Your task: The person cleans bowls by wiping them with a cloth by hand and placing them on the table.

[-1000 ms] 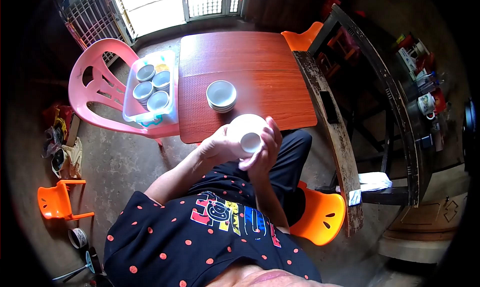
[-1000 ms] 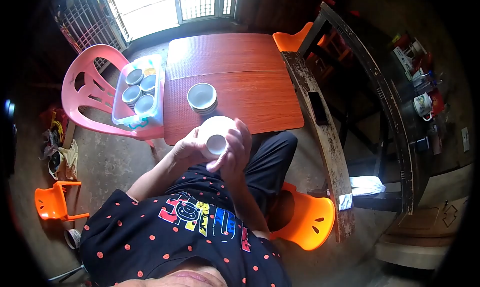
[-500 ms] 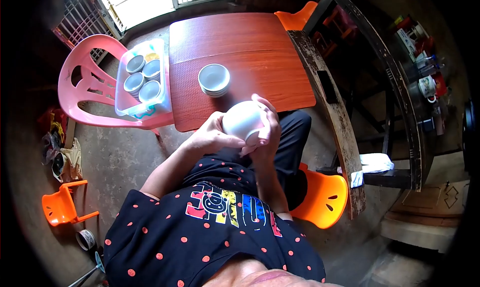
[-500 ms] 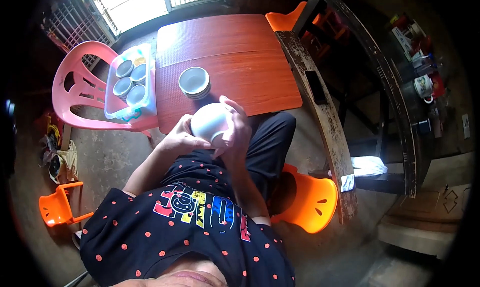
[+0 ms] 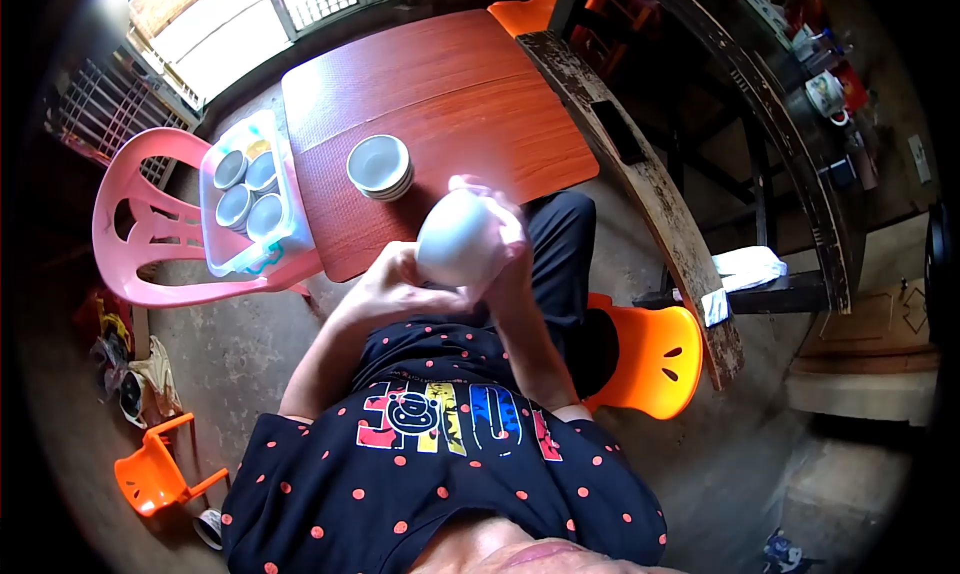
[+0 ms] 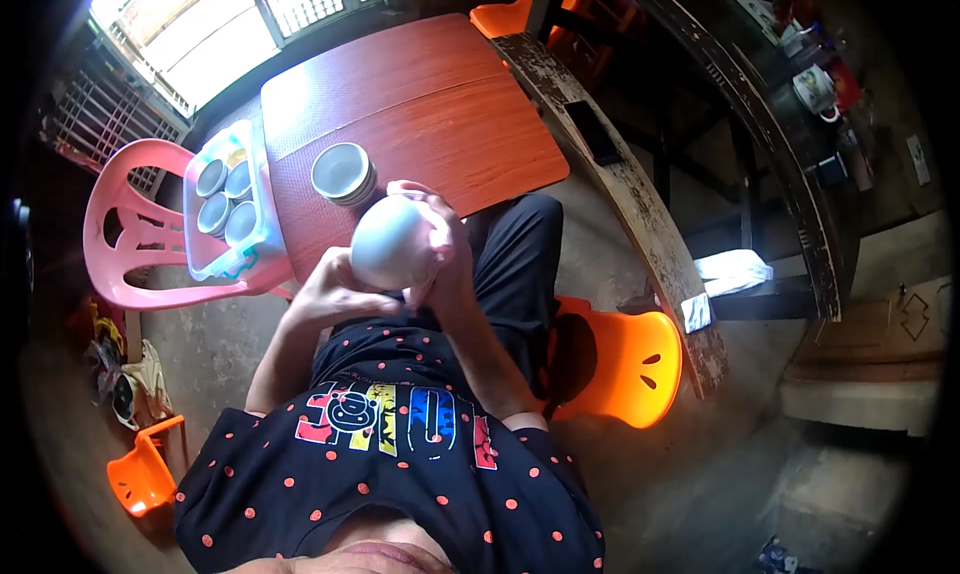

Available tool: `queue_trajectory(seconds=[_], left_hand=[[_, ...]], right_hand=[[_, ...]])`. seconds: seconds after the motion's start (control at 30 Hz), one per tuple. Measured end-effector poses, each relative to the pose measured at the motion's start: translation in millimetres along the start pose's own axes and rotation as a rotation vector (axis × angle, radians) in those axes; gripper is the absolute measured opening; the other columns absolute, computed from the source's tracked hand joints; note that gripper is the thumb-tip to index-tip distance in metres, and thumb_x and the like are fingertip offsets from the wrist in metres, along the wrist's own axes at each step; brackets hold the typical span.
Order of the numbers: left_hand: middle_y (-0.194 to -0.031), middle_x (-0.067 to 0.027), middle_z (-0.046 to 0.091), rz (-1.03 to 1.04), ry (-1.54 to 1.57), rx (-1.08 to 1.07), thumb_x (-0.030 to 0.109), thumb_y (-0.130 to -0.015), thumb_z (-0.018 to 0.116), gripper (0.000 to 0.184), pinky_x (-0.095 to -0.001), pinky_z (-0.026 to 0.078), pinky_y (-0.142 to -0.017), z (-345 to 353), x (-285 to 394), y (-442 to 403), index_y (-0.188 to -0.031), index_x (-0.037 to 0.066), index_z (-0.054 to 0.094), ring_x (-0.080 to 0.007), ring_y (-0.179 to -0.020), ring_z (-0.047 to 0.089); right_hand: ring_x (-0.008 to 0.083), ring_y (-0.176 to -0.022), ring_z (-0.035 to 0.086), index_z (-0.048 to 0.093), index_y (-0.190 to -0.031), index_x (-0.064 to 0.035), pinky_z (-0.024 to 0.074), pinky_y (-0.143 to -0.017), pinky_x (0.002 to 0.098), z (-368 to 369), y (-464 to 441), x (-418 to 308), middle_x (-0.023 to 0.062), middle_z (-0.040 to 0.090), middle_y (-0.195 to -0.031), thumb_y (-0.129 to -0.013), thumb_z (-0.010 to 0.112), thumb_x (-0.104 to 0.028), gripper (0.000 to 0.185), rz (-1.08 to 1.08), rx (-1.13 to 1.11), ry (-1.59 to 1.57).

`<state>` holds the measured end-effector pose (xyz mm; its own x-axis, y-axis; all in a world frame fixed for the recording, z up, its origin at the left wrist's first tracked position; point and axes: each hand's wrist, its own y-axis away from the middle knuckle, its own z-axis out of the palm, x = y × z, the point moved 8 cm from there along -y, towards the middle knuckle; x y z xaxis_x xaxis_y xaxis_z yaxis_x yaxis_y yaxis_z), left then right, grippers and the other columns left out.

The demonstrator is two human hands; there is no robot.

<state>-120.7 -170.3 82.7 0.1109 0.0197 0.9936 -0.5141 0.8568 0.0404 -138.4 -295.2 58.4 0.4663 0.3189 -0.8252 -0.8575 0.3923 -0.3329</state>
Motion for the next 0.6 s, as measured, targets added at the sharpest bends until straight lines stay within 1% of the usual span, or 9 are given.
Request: queue_trajectory(seconds=[0.03, 0.1, 0.17, 0.27, 0.3, 0.4, 0.47, 0.53, 0.6], left_hand=[[-0.089, -0.0052, 0.066, -0.022, 0.022, -0.021, 0.011, -0.067, 0.083, 0.037, -0.0260, 0.050, -0.076, -1, 2, -1, -0.096, -0.004, 0.065, -0.0093, -0.082, 0.060], [-0.095, -0.0069, 0.066, -0.068, 0.335, 0.002, 0.009, -0.065, 0.081, 0.045, -0.0280, 0.050, -0.081, -3, -16, -2, -0.104, -0.004, 0.062, -0.0142, -0.088, 0.063], [-0.101, -0.0077, 0.064, 0.081, 0.522, -0.059, 0.003, -0.066, 0.078, 0.053, -0.0302, 0.050, -0.086, -3, -17, -2, -0.114, -0.002, 0.058, -0.0173, -0.094, 0.062], [-0.114, -0.0121, 0.060, 0.126, 0.959, 0.040, 0.007, -0.065, 0.081, 0.071, -0.0371, 0.051, -0.089, -5, -10, -5, -0.126, -0.004, 0.047, -0.0225, -0.103, 0.061], [-0.114, -0.0129, 0.060, 0.132, 1.013, 0.036, 0.009, -0.065, 0.081, 0.071, -0.0373, 0.051, -0.089, -13, -14, -5, -0.126, -0.004, 0.048, -0.0228, -0.103, 0.061], [-0.115, -0.0137, 0.060, 0.174, 0.947, -0.001, 0.007, -0.063, 0.082, 0.073, -0.0387, 0.050, -0.091, -19, -19, -8, -0.126, -0.004, 0.047, -0.0238, -0.103, 0.061], [-0.112, -0.0123, 0.062, 0.132, 0.935, -0.016, 0.002, -0.059, 0.083, 0.077, -0.0375, 0.049, -0.091, -12, -20, -5, -0.127, -0.003, 0.047, -0.0228, -0.101, 0.061], [-0.108, -0.0103, 0.063, 0.067, 0.811, -0.134, -0.001, -0.056, 0.083, 0.075, -0.0349, 0.050, -0.089, -5, -18, 0, -0.124, -0.001, 0.051, -0.0211, -0.100, 0.062], [-0.103, -0.0073, 0.064, 0.017, 0.633, -0.230, -0.002, -0.055, 0.082, 0.069, -0.0327, 0.050, -0.085, 8, -26, 6, -0.119, 0.002, 0.055, -0.0186, -0.096, 0.062]], right_hand=[[0.0222, -0.110, 0.057, 0.059, -0.114, 0.0036, 0.0461, -0.094, 0.0345, 4, -8, -9, 0.0131, 0.060, -0.117, -0.094, 0.044, -0.036, 0.047, 0.139, -0.081, 0.013], [0.0297, -0.105, 0.060, 0.067, -0.103, -0.0002, 0.0463, -0.094, 0.0406, 39, -19, -48, 0.0165, 0.064, -0.112, -0.087, 0.047, -0.022, 0.034, -0.187, -0.438, 0.508], [0.0309, -0.110, 0.059, 0.068, -0.095, 0.0000, 0.0448, -0.096, 0.0426, 52, -19, -62, 0.0168, 0.066, -0.107, -0.086, 0.047, -0.019, 0.030, -0.274, -0.527, 0.502], [0.0368, -0.125, 0.046, 0.062, -0.108, -0.0029, 0.0343, -0.105, 0.0489, 42, -1, -67, 0.0180, 0.060, -0.117, -0.087, 0.045, -0.016, 0.031, -0.498, -0.224, 0.452], [0.0423, -0.128, 0.040, 0.053, -0.122, -0.0045, 0.0282, -0.108, 0.0532, 42, 18, -56, 0.0205, 0.051, -0.129, -0.091, 0.040, -0.017, 0.036, -0.695, -0.211, 0.609], [0.0462, -0.131, 0.033, 0.039, -0.134, -0.0054, 0.0291, -0.106, 0.0567, 46, 41, -43, 0.0252, 0.034, -0.141, -0.096, 0.032, -0.022, 0.042, -0.818, 0.036, 0.690], [0.0423, -0.122, 0.045, 0.051, -0.123, -0.0023, 0.0359, -0.102, 0.0519, 44, 26, -58, 0.0266, 0.047, -0.130, -0.092, 0.039, -0.020, 0.038, -0.690, -0.124, 0.663], [0.0353, -0.108, 0.058, 0.065, -0.099, 0.0001, 0.0433, -0.094, 0.0445, 62, -4, -84, 0.0227, 0.061, -0.112, -0.085, 0.047, -0.020, 0.031, -0.337, -0.359, 0.635], [0.0315, -0.099, 0.062, 0.067, -0.097, -0.0013, 0.0489, -0.087, 0.0404, 81, -7, -88, 0.0206, 0.064, -0.108, -0.083, 0.048, -0.019, 0.029, -0.236, -0.719, 0.724]])
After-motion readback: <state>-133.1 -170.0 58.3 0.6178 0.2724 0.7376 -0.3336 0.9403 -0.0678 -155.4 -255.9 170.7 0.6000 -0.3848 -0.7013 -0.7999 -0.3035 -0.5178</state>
